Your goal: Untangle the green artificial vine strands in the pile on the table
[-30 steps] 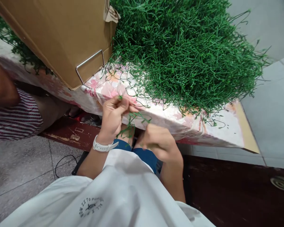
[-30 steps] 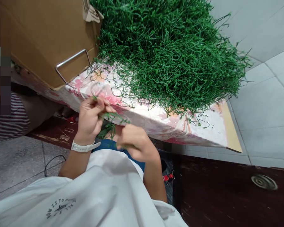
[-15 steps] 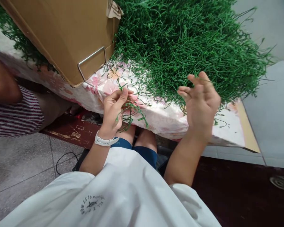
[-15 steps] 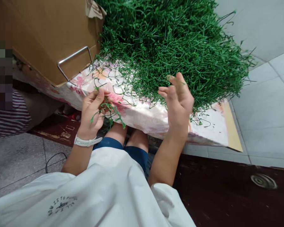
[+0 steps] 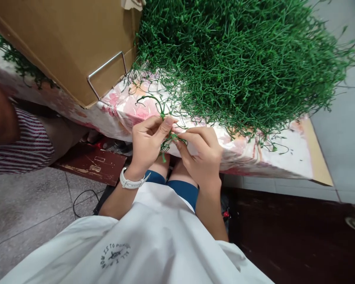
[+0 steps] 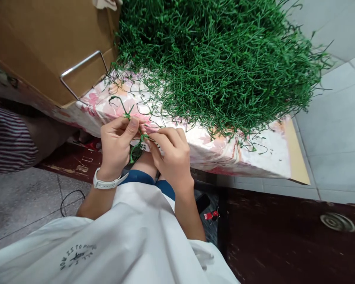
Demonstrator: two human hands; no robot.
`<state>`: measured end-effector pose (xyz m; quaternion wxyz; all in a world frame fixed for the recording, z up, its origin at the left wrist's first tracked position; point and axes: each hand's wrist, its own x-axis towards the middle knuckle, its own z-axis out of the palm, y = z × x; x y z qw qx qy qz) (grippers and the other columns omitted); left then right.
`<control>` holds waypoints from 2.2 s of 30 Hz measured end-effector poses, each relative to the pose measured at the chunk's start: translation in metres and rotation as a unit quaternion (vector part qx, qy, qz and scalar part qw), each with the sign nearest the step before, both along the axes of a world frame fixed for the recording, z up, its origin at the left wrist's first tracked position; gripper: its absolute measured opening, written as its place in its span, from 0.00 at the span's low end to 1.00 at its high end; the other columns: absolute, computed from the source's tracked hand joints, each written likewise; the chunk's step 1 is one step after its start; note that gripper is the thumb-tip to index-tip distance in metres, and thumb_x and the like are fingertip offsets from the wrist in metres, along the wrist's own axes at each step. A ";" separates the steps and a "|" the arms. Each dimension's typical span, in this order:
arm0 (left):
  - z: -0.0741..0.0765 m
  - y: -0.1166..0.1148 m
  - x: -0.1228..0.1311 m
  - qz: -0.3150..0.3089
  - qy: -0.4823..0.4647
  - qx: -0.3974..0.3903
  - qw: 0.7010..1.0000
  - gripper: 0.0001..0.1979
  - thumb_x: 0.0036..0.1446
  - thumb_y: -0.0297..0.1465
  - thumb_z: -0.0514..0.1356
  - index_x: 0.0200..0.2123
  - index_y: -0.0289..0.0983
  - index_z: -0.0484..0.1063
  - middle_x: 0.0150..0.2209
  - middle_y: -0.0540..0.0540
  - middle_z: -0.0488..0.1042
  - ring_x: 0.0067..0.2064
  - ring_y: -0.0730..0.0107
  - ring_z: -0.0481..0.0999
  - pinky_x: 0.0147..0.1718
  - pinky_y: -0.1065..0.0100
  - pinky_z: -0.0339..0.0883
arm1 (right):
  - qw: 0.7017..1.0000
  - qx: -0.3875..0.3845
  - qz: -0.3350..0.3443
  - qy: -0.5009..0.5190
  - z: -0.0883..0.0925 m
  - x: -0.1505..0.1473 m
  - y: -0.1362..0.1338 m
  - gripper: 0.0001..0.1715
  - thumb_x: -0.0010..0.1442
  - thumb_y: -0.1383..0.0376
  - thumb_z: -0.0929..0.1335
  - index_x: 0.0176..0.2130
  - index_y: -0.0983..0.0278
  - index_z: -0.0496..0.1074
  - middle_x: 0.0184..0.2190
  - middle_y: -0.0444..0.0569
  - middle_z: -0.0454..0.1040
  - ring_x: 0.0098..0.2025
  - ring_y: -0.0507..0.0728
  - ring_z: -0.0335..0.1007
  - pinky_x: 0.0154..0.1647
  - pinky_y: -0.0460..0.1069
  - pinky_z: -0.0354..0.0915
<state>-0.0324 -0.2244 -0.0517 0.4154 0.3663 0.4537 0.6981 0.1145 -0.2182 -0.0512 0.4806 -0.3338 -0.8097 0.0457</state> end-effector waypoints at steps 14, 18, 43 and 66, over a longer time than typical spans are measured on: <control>-0.002 -0.002 0.003 -0.043 -0.088 0.010 0.995 0.20 0.48 0.49 0.74 0.26 0.37 0.80 0.21 0.50 0.77 0.24 0.73 0.78 0.27 0.70 0.74 | 0.992 -0.053 0.113 0.033 0.001 0.007 -0.021 0.13 0.64 0.77 0.69 0.34 0.60 0.69 0.28 0.44 0.70 0.32 0.54 0.63 0.32 0.51 0.63; -0.003 -0.008 0.012 -0.002 -0.074 0.028 0.997 0.22 0.48 0.50 0.74 0.24 0.37 0.79 0.20 0.50 0.76 0.22 0.74 0.76 0.25 0.71 0.72 | 0.990 -0.057 0.129 0.013 -0.002 0.014 -0.024 0.14 0.61 0.79 0.68 0.34 0.60 0.68 0.29 0.45 0.71 0.32 0.54 0.62 0.33 0.51 0.62; -0.005 -0.007 -0.018 -0.051 -0.100 0.018 0.994 0.21 0.53 0.47 0.73 0.27 0.36 0.74 0.23 0.52 0.74 0.22 0.80 0.71 0.23 0.76 0.66 | 0.885 -0.309 0.155 0.313 0.018 0.038 -0.012 0.05 0.62 0.62 0.77 0.37 0.61 0.79 0.23 0.42 0.75 0.19 0.49 0.67 0.19 0.45 0.59; 0.006 -0.030 -0.004 -0.418 0.204 0.025 0.885 0.19 0.70 0.43 0.53 0.29 0.38 0.60 0.25 0.53 0.61 0.28 0.76 0.59 0.28 0.70 0.53 | 0.960 -0.193 0.088 0.185 0.008 0.043 -0.010 0.03 0.64 0.66 0.74 0.36 0.60 0.81 0.28 0.45 0.78 0.28 0.51 0.72 0.30 0.48 0.66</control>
